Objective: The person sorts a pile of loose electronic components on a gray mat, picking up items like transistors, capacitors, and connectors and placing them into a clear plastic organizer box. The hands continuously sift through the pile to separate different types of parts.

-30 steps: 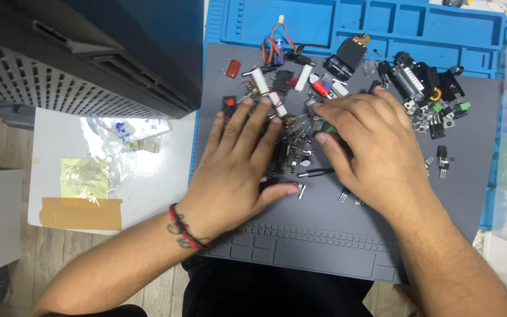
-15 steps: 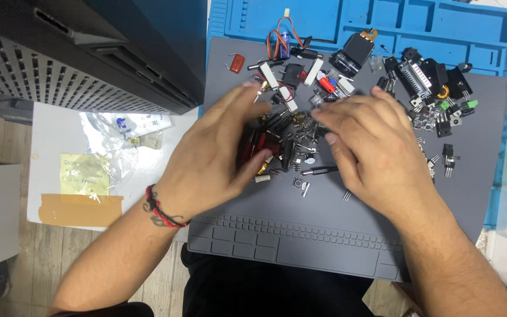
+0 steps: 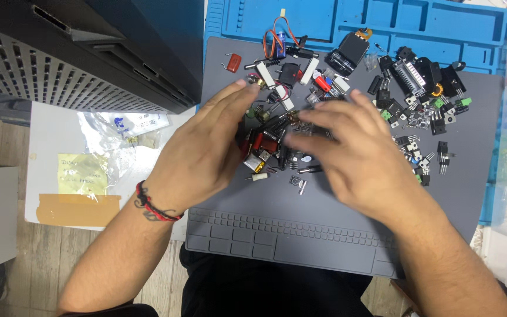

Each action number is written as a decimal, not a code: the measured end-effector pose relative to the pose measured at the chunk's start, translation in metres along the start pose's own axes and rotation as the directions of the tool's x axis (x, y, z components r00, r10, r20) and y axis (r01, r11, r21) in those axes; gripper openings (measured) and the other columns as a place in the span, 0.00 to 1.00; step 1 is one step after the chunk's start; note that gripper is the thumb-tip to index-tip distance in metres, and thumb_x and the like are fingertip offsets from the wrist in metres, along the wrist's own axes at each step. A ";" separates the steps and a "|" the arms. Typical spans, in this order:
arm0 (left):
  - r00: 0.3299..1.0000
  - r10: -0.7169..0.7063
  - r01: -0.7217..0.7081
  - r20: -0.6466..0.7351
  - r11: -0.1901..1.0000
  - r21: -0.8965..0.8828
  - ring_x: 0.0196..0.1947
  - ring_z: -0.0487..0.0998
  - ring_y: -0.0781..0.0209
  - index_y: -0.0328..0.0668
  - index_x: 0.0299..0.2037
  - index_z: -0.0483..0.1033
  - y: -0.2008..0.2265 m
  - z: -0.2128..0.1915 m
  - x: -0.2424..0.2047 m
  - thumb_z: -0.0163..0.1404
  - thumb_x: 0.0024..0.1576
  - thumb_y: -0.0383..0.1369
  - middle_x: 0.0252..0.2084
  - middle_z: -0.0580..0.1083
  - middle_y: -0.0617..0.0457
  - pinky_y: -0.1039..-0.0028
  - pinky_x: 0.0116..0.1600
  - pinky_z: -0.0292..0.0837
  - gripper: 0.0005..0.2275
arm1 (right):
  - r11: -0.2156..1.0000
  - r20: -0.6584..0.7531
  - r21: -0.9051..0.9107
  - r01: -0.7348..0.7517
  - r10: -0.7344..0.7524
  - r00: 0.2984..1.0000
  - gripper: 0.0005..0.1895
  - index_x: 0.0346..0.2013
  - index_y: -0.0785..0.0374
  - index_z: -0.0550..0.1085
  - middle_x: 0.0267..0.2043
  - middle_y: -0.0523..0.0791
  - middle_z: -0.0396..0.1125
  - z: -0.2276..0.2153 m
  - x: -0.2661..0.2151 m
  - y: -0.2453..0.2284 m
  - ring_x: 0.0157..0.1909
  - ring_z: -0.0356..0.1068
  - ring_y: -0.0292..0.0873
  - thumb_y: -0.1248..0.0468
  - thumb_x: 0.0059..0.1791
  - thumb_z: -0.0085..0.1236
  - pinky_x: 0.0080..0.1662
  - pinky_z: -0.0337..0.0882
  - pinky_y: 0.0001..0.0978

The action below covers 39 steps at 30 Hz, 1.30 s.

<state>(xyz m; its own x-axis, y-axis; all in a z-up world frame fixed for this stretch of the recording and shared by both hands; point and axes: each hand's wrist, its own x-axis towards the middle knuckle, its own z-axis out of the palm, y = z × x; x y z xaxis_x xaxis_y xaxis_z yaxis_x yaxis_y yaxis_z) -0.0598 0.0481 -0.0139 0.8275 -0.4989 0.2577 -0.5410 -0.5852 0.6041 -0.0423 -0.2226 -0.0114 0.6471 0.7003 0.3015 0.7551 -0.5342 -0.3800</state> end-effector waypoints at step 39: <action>0.862 0.458 -0.501 0.216 0.836 0.225 0.64 0.68 0.38 0.45 0.46 0.83 0.028 0.029 0.091 0.58 0.53 0.21 0.59 0.72 0.43 0.45 0.65 0.66 0.12 | 0.822 -0.328 -0.226 -0.522 0.440 0.836 0.20 0.54 0.62 0.77 0.47 0.49 0.71 -0.034 -0.038 0.046 0.46 0.68 0.58 0.77 0.50 0.46 0.38 0.69 0.54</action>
<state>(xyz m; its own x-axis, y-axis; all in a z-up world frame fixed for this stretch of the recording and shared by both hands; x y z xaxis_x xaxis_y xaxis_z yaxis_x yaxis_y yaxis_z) -0.0034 -0.0321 0.0044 0.4326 -0.8367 0.3358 -0.9005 -0.3830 0.2058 -0.0289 -0.2898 -0.0101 0.9077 0.1945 0.3718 0.3068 -0.9121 -0.2720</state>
